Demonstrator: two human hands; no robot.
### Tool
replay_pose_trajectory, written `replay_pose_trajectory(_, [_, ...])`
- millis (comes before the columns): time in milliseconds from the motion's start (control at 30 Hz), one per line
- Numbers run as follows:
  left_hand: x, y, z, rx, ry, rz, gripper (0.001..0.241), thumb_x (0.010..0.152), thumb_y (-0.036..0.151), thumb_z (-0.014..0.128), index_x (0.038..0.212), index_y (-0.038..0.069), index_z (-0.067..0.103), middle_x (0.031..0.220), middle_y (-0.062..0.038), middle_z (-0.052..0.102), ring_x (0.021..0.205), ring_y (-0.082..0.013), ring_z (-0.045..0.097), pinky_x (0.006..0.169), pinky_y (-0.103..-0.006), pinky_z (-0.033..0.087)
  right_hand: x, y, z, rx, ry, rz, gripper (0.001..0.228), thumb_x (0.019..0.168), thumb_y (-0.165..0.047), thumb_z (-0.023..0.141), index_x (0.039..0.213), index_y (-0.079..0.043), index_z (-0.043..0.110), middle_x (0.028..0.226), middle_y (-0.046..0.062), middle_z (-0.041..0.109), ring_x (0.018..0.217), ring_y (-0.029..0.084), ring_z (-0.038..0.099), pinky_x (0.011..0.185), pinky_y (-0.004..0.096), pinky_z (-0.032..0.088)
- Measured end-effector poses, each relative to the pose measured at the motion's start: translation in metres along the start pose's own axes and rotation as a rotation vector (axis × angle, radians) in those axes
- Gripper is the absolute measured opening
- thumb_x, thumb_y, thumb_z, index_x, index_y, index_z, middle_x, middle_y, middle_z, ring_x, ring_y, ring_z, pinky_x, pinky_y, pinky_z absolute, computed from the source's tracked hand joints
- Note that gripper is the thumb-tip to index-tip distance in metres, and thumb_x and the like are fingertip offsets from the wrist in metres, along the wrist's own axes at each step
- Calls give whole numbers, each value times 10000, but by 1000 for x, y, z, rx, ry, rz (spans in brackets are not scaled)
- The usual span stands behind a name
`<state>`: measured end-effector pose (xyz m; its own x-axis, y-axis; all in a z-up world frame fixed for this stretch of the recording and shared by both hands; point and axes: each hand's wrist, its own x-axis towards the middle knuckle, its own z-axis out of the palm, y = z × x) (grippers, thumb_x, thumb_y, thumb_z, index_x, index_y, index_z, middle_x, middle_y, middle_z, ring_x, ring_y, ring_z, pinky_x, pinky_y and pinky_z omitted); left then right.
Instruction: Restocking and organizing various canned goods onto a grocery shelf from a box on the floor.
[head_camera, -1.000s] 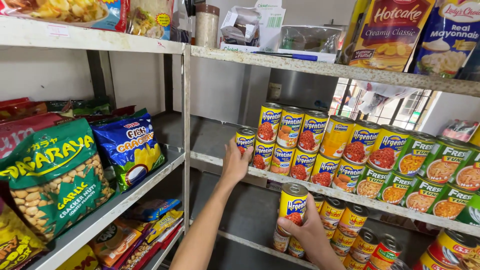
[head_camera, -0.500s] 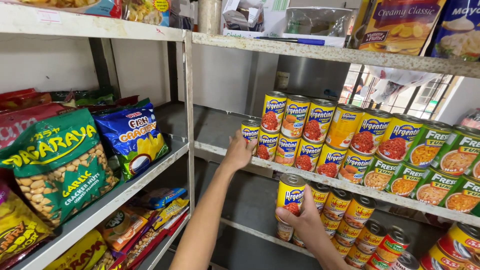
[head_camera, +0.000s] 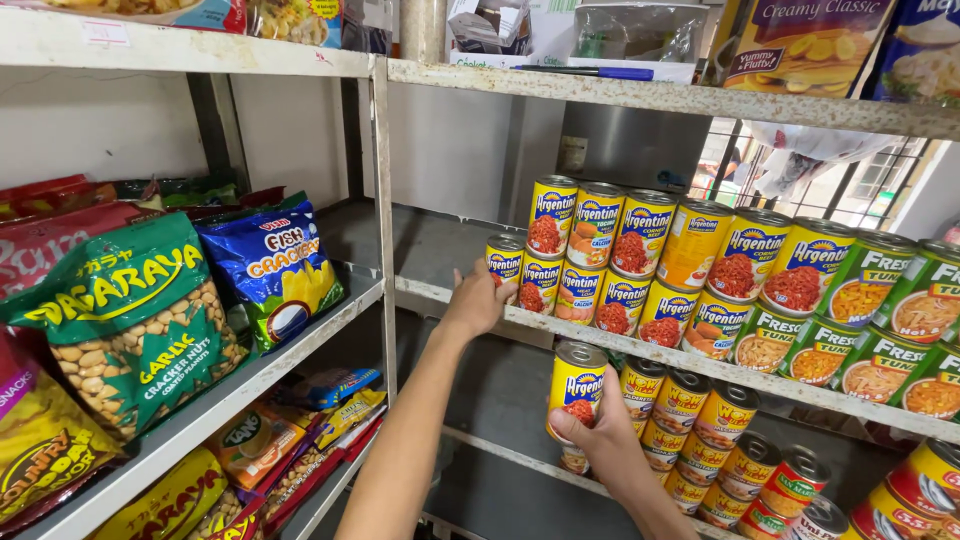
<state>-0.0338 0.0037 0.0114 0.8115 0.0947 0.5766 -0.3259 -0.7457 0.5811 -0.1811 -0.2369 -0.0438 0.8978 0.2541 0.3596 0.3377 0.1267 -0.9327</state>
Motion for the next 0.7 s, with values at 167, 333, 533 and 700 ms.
replay_pose_trajectory(167, [-29,6,-1,-6,131,110,590,924,316,717,1293,-62,452,1280,-291,596,1278,-454,528,1171,-631,181,2,-4,7,-18,7,18,737,827,-64,760,1450,-79,366,1125,69,647,981,151,663,837,341,576])
replay_pose_trajectory(333, [-87,47,-18,-343,417,264,354,1050,213,602,1321,-14,584,1295,-208,653,1190,-320,667,1059,-402,515,15,-6,22,200,-73,-80,818,912,-64,643,1597,-95,196,1381,81,546,1221,162,555,1041,345,444])
replay_pose_trajectory(533, [-130,99,-47,-622,87,36,567,935,333,705,1352,-10,531,1234,-150,690,1045,-238,725,898,-337,572,51,1,39,184,-98,-205,837,920,18,591,1606,-94,125,1479,114,477,1335,183,488,1099,345,402])
replay_pose_trajectory(700, [-125,106,-57,-524,168,89,695,795,343,838,1318,-16,553,1226,-188,690,1091,-226,688,909,-365,550,60,-16,49,120,-125,-224,945,822,136,514,1623,-116,77,1496,100,451,1353,207,499,1083,349,432])
